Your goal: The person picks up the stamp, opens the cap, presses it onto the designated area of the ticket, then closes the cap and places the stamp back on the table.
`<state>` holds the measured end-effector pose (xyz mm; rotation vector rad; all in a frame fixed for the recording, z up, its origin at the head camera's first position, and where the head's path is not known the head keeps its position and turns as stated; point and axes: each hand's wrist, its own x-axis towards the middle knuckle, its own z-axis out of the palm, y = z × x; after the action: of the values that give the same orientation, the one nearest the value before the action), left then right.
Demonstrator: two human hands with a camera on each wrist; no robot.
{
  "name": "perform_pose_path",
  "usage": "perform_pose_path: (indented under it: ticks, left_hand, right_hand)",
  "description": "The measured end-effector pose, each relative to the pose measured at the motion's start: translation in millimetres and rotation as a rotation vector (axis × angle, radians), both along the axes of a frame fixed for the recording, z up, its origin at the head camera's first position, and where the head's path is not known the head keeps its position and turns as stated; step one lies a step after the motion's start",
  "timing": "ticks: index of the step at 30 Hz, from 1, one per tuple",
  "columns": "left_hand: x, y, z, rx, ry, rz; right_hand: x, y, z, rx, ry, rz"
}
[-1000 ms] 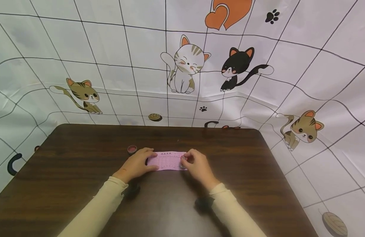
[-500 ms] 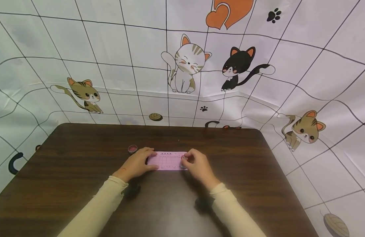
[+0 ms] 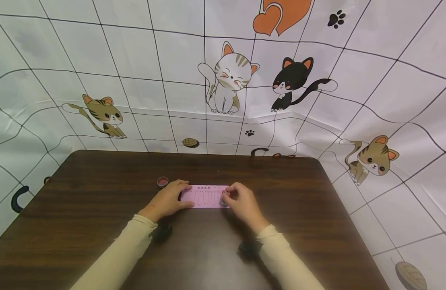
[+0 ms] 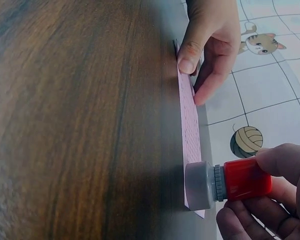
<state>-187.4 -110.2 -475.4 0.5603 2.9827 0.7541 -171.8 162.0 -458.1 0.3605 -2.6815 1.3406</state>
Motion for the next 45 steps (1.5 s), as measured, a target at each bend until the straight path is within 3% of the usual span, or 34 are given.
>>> perform_pose_path:
  ticks: [17, 26, 36, 45]
  left_hand:
    - [0.2, 0.7, -2.5, -0.005, 0.012, 0.001]
    - [2.9, 1.5, -5.2, 0.006, 0.016, 0.003]
    - [2.5, 1.1, -3.4, 0.013, 0.032, 0.020]
    - [-0.5, 1.2, -1.9, 0.000, 0.032, 0.022]
  right_hand:
    - [-0.1, 2.5, -4.6, -0.004, -0.039, 0.000]
    - [1.7, 4.0, -7.2, 0.018, -0.041, 0.048]
    - [-1.9, 1.7, 1.7, 0.094, -0.009, 0.081]
    - [-2.6, 0.6, 7.4, 0.089, -0.045, 0.060]
